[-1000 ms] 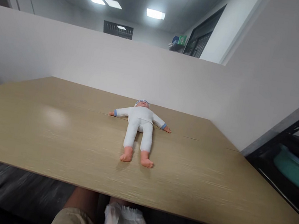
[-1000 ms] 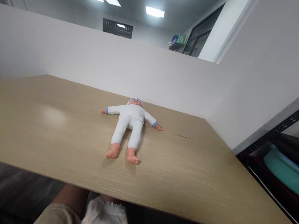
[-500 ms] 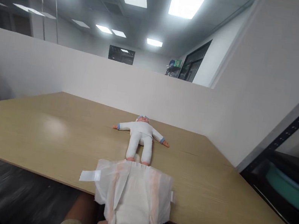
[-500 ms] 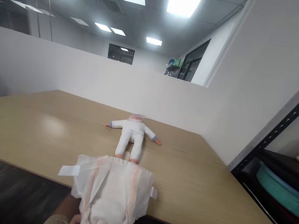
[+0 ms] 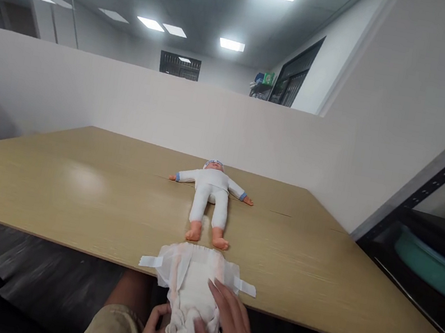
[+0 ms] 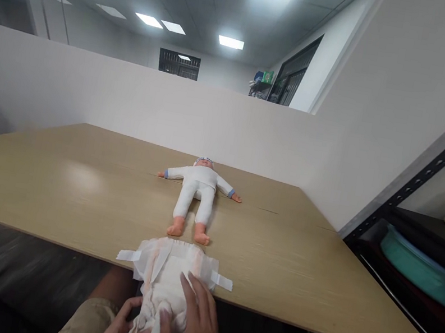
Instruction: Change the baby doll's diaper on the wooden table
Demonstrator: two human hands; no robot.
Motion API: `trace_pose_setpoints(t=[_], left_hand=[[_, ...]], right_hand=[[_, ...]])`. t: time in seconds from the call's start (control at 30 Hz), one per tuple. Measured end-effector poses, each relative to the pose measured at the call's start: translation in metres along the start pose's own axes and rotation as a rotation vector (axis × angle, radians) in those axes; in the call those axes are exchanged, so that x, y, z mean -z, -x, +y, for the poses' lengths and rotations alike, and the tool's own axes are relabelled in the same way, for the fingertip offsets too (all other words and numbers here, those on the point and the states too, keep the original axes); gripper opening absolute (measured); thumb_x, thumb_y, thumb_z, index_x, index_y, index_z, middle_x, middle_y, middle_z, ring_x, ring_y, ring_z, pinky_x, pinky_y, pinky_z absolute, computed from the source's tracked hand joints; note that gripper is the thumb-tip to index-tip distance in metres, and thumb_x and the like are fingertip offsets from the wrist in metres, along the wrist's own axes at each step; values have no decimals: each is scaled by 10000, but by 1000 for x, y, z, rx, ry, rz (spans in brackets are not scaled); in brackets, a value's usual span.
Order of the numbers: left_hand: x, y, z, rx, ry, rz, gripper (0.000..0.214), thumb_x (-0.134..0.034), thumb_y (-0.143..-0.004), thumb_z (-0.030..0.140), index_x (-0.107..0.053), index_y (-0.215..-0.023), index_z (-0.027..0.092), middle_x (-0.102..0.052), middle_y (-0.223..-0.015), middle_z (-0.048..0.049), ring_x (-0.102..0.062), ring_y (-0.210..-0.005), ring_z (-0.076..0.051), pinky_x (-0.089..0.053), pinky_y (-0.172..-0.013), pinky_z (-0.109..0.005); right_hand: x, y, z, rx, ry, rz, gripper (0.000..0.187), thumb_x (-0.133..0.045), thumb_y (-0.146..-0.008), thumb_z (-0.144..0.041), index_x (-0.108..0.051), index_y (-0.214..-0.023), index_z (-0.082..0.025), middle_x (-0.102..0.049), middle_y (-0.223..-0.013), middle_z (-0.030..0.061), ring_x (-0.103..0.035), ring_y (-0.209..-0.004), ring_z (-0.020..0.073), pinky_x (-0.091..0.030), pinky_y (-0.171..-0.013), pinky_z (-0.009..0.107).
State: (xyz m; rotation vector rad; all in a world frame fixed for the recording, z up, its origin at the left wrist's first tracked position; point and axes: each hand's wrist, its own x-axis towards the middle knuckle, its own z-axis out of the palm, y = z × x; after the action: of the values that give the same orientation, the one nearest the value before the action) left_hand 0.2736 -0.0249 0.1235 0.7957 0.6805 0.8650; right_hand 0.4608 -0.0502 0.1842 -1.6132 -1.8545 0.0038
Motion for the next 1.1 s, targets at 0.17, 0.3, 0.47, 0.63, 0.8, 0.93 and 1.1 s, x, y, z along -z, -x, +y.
trace_pose_setpoints(t=[0.17,0.3,0.47,0.63,0.8,0.93,1.1], left_hand=[[9,13,34,0,-188,30,710,-865,-781,739,-674,-1279,271,-803,-1215,-83,-705,-1266,-322,-500,-1142,-446],[37,20,82,89,-495,-113,591,-727,-927,722,-747,-1322,283,-784,-1340,-72,-660,-1361,-321,-456,-1214,-437],[49,-15,155,-170,-881,-81,388,-564,-1084,547,-749,-1283,270,-796,-1232,-65,-710,-1194,-268,-530,-1111,-386],[39,-131,208,-741,-1650,-119,373,-558,-1031,162,-662,-1387,204,-675,-1460,-136,-583,-1350,-315,-465,-1177,-519],[17,-233,213,-962,-2005,-713,999,-724,-781,-7,-407,-1681,290,-294,-1815,-130,-314,-1654,-359,-300,-1312,-498],[-3,-265,194,-1053,-1913,-1044,913,-809,-712,63,-558,-1569,253,-442,-1748,-115,-381,-1625,-331,-267,-1338,-431],[-17,-275,186,-1125,-1787,-1071,247,-660,-955,251,-751,-1183,230,-778,-1259,-137,-631,-1315,-328,-415,-1191,-448]], right_hand=[[-11,-69,-17,-12,56,-402,604,-533,-1104,-508,-500,-1663,-282,-400,-1780,50,-307,-1676,297,-294,-1373,542],[-21,-88,-3,-1,82,-492,650,-563,-1094,-497,-425,-1701,-310,-318,-1812,15,-271,-1690,267,-235,-1391,535],[-27,-88,8,20,101,-455,670,-562,-1085,-536,-410,-1707,-340,-344,-1804,7,-307,-1675,284,-287,-1375,546],[-32,-90,9,14,100,-431,706,-585,-1071,-515,-388,-1720,-319,-309,-1816,21,-294,-1680,303,-288,-1376,558],[-36,-90,14,14,88,-416,765,-650,-1018,-474,-379,-1723,-351,-314,-1811,15,-323,-1666,340,-333,-1350,598],[-42,-89,21,31,86,-424,788,-661,-1005,-497,-378,-1724,-345,-303,-1811,29,-339,-1655,380,-350,-1334,631],[-45,-92,30,75,67,-448,825,-676,-993,-557,-368,-1726,-334,-301,-1805,52,-360,-1641,410,-380,-1315,639]])
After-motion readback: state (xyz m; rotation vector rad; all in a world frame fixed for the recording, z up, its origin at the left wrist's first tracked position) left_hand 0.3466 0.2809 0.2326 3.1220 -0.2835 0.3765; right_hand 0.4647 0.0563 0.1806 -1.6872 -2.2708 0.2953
